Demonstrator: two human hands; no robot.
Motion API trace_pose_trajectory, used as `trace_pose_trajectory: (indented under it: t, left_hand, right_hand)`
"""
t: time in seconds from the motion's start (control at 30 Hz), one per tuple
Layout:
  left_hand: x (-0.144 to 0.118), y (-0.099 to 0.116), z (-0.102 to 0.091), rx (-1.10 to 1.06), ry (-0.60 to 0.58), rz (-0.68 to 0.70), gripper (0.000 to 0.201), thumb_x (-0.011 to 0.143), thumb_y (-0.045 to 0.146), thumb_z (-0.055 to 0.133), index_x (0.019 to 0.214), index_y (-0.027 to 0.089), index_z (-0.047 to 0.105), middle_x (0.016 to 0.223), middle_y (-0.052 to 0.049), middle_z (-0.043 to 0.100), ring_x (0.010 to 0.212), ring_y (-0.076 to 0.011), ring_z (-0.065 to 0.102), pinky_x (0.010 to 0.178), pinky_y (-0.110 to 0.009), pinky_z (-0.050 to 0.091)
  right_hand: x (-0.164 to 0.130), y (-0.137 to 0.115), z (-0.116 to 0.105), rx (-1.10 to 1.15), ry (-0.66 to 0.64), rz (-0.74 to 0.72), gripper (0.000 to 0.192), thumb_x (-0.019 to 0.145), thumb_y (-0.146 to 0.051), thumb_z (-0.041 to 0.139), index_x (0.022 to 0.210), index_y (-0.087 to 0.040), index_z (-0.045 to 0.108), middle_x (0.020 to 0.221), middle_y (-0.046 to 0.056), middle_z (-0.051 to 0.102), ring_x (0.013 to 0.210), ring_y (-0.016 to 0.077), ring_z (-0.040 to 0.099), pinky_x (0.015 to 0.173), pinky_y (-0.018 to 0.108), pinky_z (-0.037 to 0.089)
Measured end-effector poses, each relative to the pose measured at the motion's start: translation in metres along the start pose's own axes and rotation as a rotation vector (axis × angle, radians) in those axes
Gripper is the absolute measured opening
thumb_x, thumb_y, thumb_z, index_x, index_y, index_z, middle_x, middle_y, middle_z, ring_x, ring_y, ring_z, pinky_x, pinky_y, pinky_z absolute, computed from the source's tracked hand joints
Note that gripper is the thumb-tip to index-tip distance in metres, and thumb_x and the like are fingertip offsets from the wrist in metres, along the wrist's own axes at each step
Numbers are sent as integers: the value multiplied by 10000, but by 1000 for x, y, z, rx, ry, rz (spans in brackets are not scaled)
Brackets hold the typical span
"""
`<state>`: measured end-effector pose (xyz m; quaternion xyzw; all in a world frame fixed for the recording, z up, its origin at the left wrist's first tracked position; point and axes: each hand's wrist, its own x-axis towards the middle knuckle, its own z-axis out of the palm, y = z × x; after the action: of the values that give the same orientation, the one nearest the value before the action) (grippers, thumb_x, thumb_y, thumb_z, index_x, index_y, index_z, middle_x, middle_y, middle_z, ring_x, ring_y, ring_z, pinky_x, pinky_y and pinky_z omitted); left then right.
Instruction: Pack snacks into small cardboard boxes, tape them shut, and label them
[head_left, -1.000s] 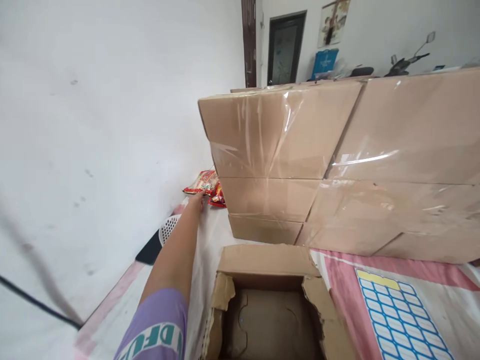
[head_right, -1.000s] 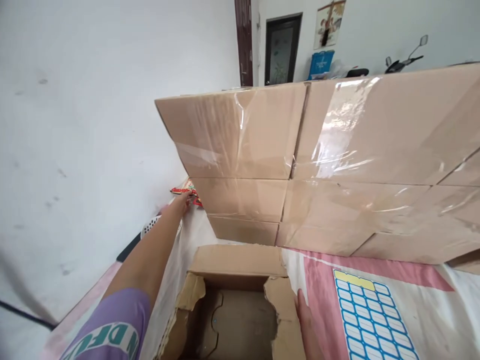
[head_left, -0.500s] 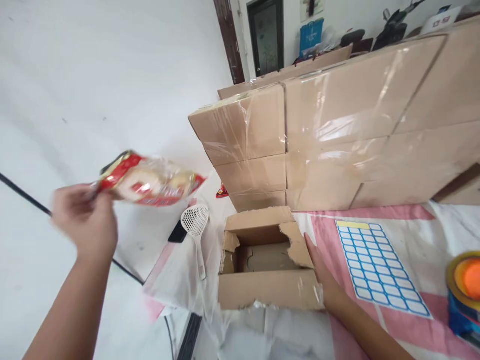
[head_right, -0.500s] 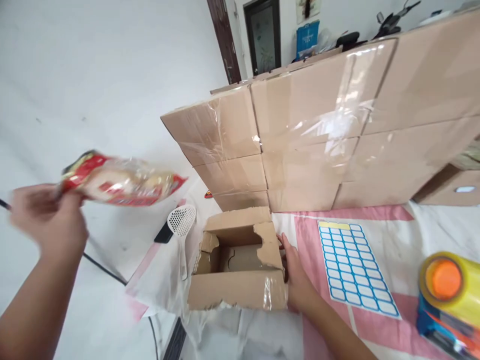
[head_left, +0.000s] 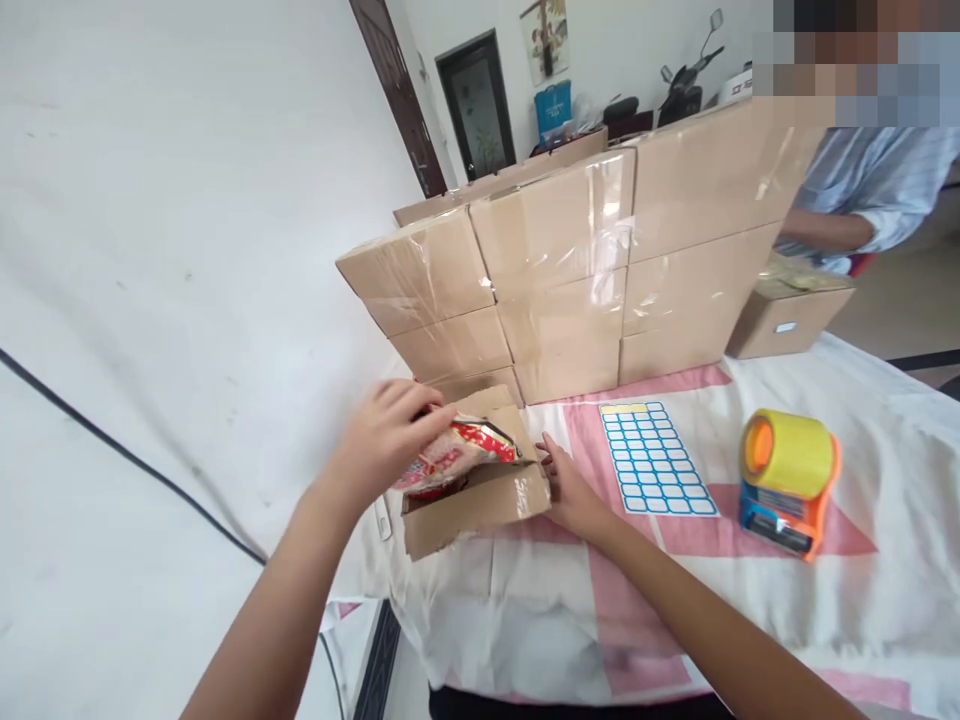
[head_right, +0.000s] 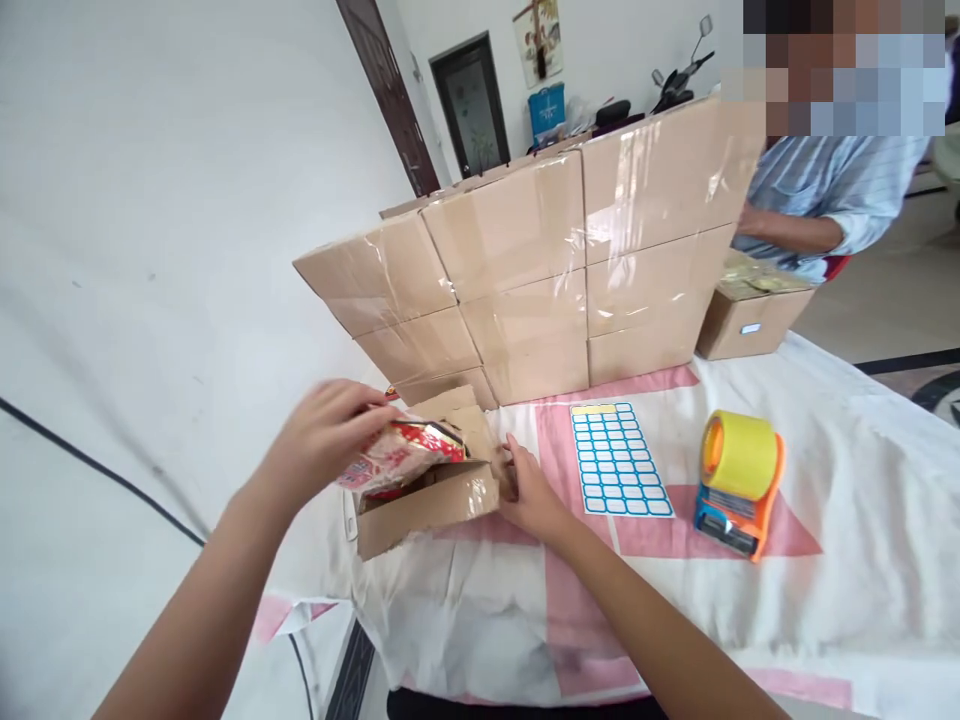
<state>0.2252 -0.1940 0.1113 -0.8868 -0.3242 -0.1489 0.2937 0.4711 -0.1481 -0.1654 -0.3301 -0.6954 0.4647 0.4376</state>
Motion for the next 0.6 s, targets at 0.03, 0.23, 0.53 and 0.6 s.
trace_pose_trajectory:
  t: [0.03,0.23,0.53,0.6]
  left_hand:
    - [8,5,8,-15,-48,24,185,978,93,530,1009,196,680,972,-60,704,908,-196,619,801,-390,497]
    - [19,29,38,-134,-39,14,222,970,63,523,995,218,680,943,-44,691,901,-189,573,820,-356,453]
    - [-6,24,28,-195,87,-4,243,938,35,560,1071,214,654,983,-66,689,919,-192,602,934,-426,493]
    - [-9,25,27,-188,108,-14,257,924,29,579,1067,226,660,984,-63,693,908,-191,607,923,-421,507]
  right_hand:
    - [0,1,0,-11,-7,5,1083,811,-379,790,1638,-273,100,1514,194,412,1265,335,565,1053,571,502]
    - [1,-5,-1,-107,-37,-173,1118,736,-303,823,1623,-265,144,1522,196,404,1405,406,421,1136,624,400]
    - [57,-111,-40,-213,-178,-453,622,943,-117,404,1533,-306,463,1324,51,668,1373,285,402,1166,537,338]
    - [80,-129,-38,-327,-327,-501,553,1005,-185,388,1542,-297,458,1164,55,729,1239,285,475,1096,527,375]
